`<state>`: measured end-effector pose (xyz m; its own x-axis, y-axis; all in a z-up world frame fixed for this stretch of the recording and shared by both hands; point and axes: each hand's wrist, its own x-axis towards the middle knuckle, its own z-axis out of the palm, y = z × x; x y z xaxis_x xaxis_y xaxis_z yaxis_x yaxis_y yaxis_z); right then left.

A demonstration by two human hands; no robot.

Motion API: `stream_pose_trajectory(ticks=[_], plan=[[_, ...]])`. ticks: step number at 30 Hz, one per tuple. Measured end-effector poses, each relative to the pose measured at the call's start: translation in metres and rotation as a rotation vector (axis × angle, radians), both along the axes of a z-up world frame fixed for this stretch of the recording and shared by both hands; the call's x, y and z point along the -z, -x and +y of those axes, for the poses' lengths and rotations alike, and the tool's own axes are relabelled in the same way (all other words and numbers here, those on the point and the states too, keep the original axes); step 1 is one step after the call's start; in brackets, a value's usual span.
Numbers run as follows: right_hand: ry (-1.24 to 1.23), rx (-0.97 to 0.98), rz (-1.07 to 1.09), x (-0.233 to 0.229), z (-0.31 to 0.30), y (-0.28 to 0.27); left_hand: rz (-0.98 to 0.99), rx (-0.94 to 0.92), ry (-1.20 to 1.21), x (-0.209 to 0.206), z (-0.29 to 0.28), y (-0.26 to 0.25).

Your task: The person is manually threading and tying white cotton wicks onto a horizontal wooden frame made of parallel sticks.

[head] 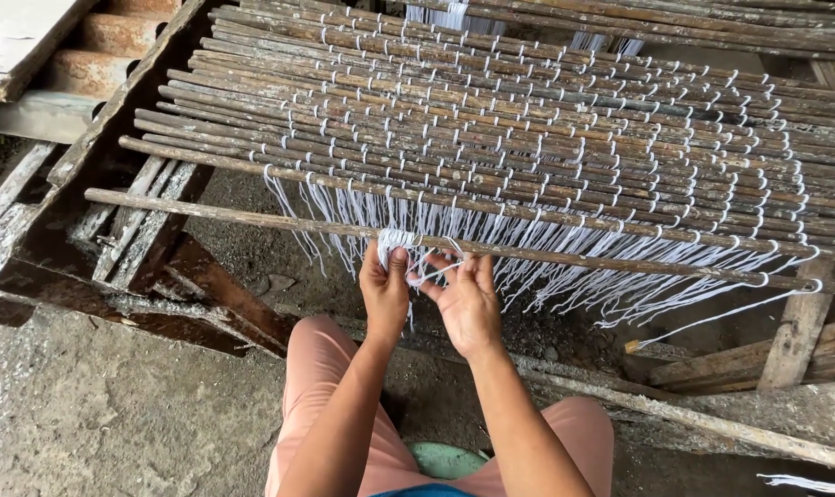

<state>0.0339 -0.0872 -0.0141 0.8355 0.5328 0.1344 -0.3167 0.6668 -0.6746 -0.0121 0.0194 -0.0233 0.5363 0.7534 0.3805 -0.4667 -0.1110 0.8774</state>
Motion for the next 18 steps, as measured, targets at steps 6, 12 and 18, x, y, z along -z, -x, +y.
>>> stream_pose_trajectory(ticks=[6,12,18], plan=[[0.179,-0.071,-0.115,0.019,0.007,-0.009,0.024,-0.034,-0.070,-0.019,-0.015,0.007],[0.347,0.064,-0.186,0.026,0.017,-0.015,0.123,-0.086,-0.222,0.000,-0.005,0.006],[0.227,0.098,-0.087,-0.002,0.012,-0.007,0.237,-0.118,-0.292,0.063,0.017,-0.006]])
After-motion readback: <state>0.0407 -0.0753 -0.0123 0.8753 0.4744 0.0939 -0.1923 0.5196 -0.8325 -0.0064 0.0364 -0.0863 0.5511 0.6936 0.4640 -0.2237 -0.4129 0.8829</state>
